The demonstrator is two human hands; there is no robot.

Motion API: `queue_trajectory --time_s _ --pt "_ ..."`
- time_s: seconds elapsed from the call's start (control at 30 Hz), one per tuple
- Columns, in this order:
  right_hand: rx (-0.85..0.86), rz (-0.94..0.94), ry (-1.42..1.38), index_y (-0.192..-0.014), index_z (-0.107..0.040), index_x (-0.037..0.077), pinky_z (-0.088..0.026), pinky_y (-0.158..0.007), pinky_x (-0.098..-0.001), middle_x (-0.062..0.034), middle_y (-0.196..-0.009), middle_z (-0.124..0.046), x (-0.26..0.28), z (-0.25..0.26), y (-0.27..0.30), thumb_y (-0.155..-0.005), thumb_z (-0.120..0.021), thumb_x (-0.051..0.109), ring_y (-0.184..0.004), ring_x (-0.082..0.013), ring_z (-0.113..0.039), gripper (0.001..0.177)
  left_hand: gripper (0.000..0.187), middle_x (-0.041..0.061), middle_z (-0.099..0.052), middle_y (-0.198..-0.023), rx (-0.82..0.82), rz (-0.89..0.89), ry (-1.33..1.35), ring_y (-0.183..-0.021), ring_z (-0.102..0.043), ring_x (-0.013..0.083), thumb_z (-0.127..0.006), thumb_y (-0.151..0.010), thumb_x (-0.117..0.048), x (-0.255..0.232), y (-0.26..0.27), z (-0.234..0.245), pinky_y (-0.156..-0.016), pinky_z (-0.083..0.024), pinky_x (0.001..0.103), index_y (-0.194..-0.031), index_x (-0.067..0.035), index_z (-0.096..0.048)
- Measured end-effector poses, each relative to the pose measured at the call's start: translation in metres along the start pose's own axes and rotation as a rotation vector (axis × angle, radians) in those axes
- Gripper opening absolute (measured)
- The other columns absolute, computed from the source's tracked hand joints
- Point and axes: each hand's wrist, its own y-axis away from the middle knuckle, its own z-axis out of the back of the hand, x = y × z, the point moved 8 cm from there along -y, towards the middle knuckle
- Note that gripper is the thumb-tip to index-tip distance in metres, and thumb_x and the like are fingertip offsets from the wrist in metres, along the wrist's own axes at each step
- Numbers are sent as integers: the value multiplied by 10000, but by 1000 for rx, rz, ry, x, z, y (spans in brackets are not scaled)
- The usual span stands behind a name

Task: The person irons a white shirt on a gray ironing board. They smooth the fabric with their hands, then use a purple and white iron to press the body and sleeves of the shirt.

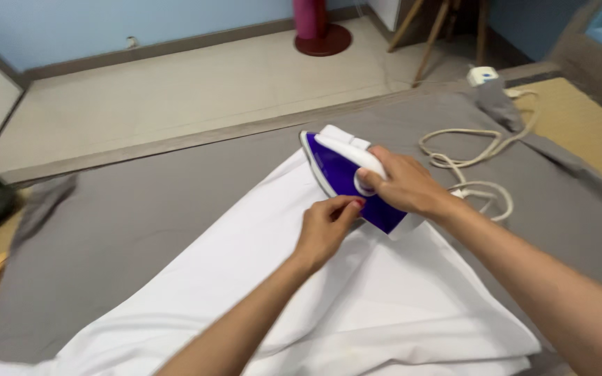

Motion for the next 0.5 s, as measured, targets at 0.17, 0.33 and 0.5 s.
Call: queue_trajectory --time_s 0.17,0.33,0.5 --pt "168 67 28 -1189 -658 100 -519 -902 -467 -174 -1019 -758 74 -51 -10 -919 -553 407 -986 -334 -719 422 291 125 -798 -989 55 -4 -348 -945 -760 209 -651 -959 -277 25 46 106 -850 -575 330 -1097 -53 -778" --pt "343 121 136 -1303 -620 118 -517 -923 -470 -193 -1003 -763 136 -103 -12 -902 -550 451 -1004 -344 -718 526 264 104 -784 -1036 126 214 -565 -967 -761 224 -627 -945 -250 51 108 203 -832 -597 357 -1081 -67 -760" --pt "483 214 172 -1287 -634 97 -520 -918 -471 -198 -962 -761 185 -149 -3 -903 -559 445 -996 -348 -713 524 278 113 -787 -1064 88 342 -631 -997 -756 227 -628 -944 -264 59 155 264 -845 -591 355 -1105 -75 -755"
